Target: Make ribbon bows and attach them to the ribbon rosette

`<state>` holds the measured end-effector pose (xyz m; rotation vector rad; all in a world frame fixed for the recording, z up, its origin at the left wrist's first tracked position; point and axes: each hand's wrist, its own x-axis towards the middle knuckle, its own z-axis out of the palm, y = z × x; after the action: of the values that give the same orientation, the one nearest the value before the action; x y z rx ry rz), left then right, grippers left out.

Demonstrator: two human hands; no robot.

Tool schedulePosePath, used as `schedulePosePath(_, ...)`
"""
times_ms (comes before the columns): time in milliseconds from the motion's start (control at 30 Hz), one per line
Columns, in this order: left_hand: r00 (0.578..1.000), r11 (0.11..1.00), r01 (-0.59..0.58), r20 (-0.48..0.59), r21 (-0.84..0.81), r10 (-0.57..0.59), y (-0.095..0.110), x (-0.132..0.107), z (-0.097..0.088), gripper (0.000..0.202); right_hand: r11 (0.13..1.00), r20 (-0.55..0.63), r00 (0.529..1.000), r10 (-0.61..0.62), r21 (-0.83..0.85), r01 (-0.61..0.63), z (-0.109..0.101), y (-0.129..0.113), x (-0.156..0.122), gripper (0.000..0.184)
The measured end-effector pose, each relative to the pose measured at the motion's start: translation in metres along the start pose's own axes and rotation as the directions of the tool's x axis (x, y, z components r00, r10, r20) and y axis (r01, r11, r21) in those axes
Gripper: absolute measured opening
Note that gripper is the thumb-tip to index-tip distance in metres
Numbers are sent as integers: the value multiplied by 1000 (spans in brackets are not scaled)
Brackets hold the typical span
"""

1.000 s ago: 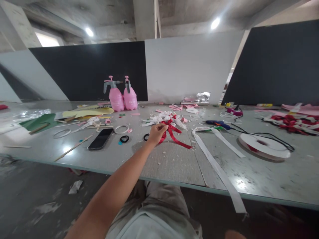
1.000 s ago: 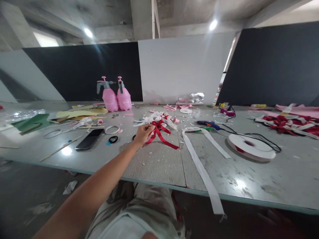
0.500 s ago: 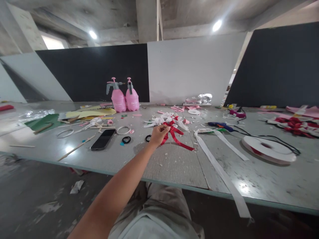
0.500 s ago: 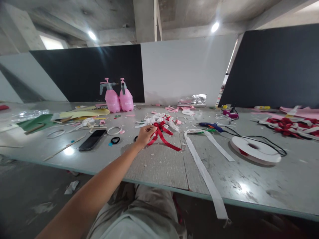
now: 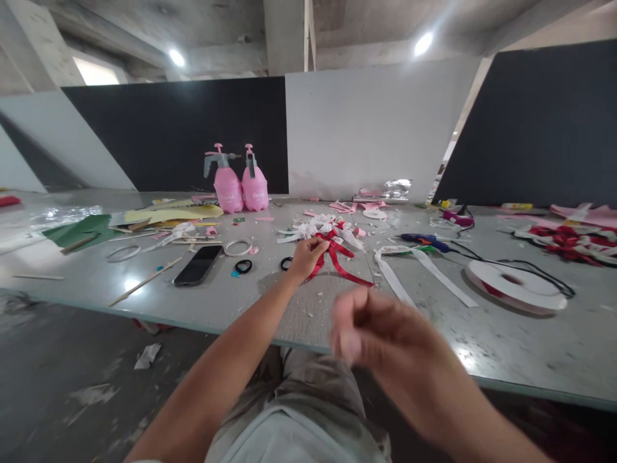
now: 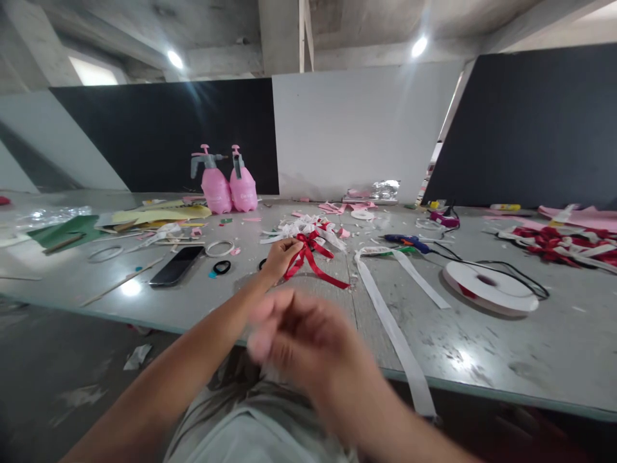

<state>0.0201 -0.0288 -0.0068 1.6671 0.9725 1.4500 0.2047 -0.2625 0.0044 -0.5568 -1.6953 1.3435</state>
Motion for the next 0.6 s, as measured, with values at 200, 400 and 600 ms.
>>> schedulePosePath(200,981,976,139,160,-167,-112,7,-4,4,37,878,-292,920,-261,-467,101,-70,-40,166,27)
schedulePosePath(400,964,981,148,242,-125,-115,12,-5,5,48,951,-120,980,156,-250,-182,-117,51,195,54)
schedulePosePath(600,974,981,135,203,-139,-105,16,-4,0,50,946,-36,952,303,136,-296,-107,60,180,43)
